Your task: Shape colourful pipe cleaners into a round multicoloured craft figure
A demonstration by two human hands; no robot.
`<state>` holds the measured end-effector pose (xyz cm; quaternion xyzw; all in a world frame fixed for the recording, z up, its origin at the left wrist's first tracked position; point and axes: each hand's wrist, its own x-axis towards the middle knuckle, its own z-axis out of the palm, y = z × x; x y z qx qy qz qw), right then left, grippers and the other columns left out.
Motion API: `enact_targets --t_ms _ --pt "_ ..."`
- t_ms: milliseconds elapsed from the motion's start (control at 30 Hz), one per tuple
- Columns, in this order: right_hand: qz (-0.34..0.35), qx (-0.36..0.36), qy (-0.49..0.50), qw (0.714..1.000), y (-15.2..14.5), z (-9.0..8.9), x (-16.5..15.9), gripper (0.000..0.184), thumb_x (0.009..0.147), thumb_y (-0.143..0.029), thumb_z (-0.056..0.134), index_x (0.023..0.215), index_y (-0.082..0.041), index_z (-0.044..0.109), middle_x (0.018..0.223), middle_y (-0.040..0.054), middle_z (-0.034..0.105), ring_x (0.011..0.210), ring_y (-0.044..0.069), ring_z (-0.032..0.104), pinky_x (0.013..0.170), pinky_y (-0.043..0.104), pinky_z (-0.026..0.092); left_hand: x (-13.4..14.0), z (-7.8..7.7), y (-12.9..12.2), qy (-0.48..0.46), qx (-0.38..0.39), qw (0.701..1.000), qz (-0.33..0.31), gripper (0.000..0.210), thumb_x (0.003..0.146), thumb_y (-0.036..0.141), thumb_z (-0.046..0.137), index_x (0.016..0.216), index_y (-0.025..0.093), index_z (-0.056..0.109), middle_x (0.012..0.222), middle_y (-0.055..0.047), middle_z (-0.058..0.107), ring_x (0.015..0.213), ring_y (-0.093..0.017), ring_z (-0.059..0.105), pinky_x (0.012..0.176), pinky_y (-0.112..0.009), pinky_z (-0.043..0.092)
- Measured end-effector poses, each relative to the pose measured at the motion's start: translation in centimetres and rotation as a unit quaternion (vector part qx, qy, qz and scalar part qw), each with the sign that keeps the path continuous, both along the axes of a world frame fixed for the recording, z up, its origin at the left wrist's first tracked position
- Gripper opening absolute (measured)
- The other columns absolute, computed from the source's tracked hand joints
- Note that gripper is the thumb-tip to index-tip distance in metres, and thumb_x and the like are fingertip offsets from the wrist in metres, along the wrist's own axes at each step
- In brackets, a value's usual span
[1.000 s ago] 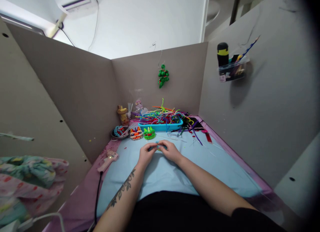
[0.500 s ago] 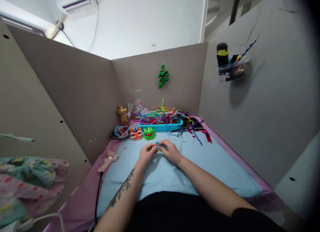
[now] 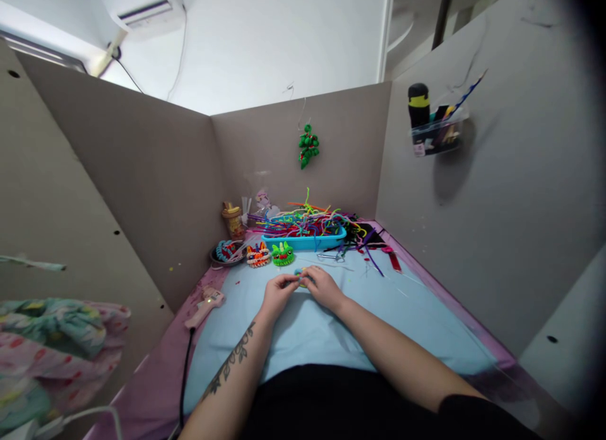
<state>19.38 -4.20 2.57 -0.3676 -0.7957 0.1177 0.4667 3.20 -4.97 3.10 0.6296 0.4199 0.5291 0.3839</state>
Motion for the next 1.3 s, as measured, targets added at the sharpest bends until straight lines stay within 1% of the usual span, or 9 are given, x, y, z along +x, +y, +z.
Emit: enact_targets --t_ms 200,333,433,533,633,700,933,1067,1300 --pt "0.000 -0.010 -0.006 1.000 0.06 -0.09 0.02 0.009 0.084 -0.021 0.050 0.082 -0.020 0.059 0.085 0.0043 0.062 0.087 0.019 0.053 0.077 0.032 0.041 -0.14 -0.09 0.04 0.030 0.024 0.999 0.001 0.020 0.064 0.029 0.069 0.079 0.015 0.069 0.080 -0.007 0.070 0.077 -0.020 0.063 0.074 -0.032 0.048" --pt "0.000 -0.013 0.015 1.000 0.05 -0.11 -0.06 0.013 0.081 -0.018 0.053 0.092 -0.020 0.059 0.091 0.0047 0.062 0.090 0.019 0.054 0.081 0.033 0.041 -0.17 0.19 -0.02 0.024 0.042 0.999 0.022 0.022 0.062 0.028 0.070 0.079 0.014 0.068 0.082 -0.007 0.069 0.081 -0.021 0.063 0.078 -0.032 0.047" --pt "-0.007 -0.005 0.031 0.999 -0.05 0.11 -0.09 0.018 0.078 -0.015 0.054 0.095 -0.020 0.059 0.092 0.0046 0.062 0.090 0.019 0.053 0.081 0.033 0.041 -0.01 0.32 -0.07 -0.006 0.035 0.999 0.016 0.031 0.061 0.028 0.071 0.088 0.014 0.065 0.091 -0.009 0.068 0.086 -0.020 0.062 0.079 -0.031 0.047" --pt "-0.012 0.010 0.035 0.999 -0.15 0.40 -0.04 0.015 0.078 -0.012 0.053 0.089 -0.021 0.059 0.087 0.0039 0.062 0.087 0.019 0.053 0.080 0.034 0.041 0.20 0.26 -0.14 -0.034 -0.019 0.999 -0.005 0.036 0.067 0.034 0.066 0.097 0.013 0.061 0.087 -0.008 0.067 0.075 -0.018 0.063 0.068 -0.029 0.050" --pt "-0.012 0.017 0.036 0.999 -0.16 0.49 0.00 0.014 0.078 -0.011 0.053 0.087 -0.020 0.059 0.085 0.0037 0.061 0.086 0.019 0.052 0.079 0.033 0.041 0.25 0.19 -0.20 -0.026 -0.045 0.999 -0.017 0.032 0.071 0.037 0.061 0.092 0.012 0.063 0.073 -0.005 0.066 0.062 -0.015 0.061 0.061 -0.027 0.049" --pt "-0.011 0.015 0.032 0.999 -0.13 0.43 -0.01 0.013 0.078 -0.011 0.053 0.086 -0.020 0.059 0.086 0.0037 0.061 0.086 0.019 0.052 0.079 0.033 0.041 0.19 0.22 -0.22 -0.010 -0.029 0.999 -0.012 0.028 0.069 0.035 0.064 0.087 0.012 0.064 0.070 -0.004 0.066 0.062 -0.015 0.061 0.063 -0.027 0.048" --pt "-0.010 0.011 0.005 1.000 -0.09 0.27 -0.04 0.008 0.082 -0.017 0.052 0.084 -0.020 0.059 0.087 0.0041 0.061 0.087 0.019 0.052 0.079 0.032 0.040 -0.06 0.48 -0.22 0.033 0.036 0.998 0.032 0.019 0.065 0.028 0.068 0.077 0.014 0.068 0.079 -0.006 0.069 0.078 -0.020 0.063 0.075 -0.030 0.047" --pt "-0.003 0.011 -0.009 1.000 -0.11 0.40 -0.02 0.012 0.085 -0.020 0.049 0.079 -0.020 0.059 0.082 0.0035 0.061 0.085 0.018 0.053 0.078 0.031 0.039 -0.12 0.51 -0.31 0.044 0.049 0.997 0.032 0.016 0.066 0.026 0.066 0.078 0.015 0.068 0.081 -0.006 0.070 0.079 -0.020 0.063 0.076 -0.031 0.048" --pt "0.002 0.002 -0.022 1.000 0.13 0.06 0.01 0.011 0.084 -0.020 0.050 0.080 -0.020 0.060 0.082 0.0031 0.062 0.085 0.018 0.053 0.078 0.031 0.040 -0.04 0.33 -0.39 0.061 0.066 0.996 0.026 0.014 0.067 0.024 0.065 0.079 0.016 0.069 0.084 -0.007 0.070 0.081 -0.020 0.064 0.079 -0.032 0.048"
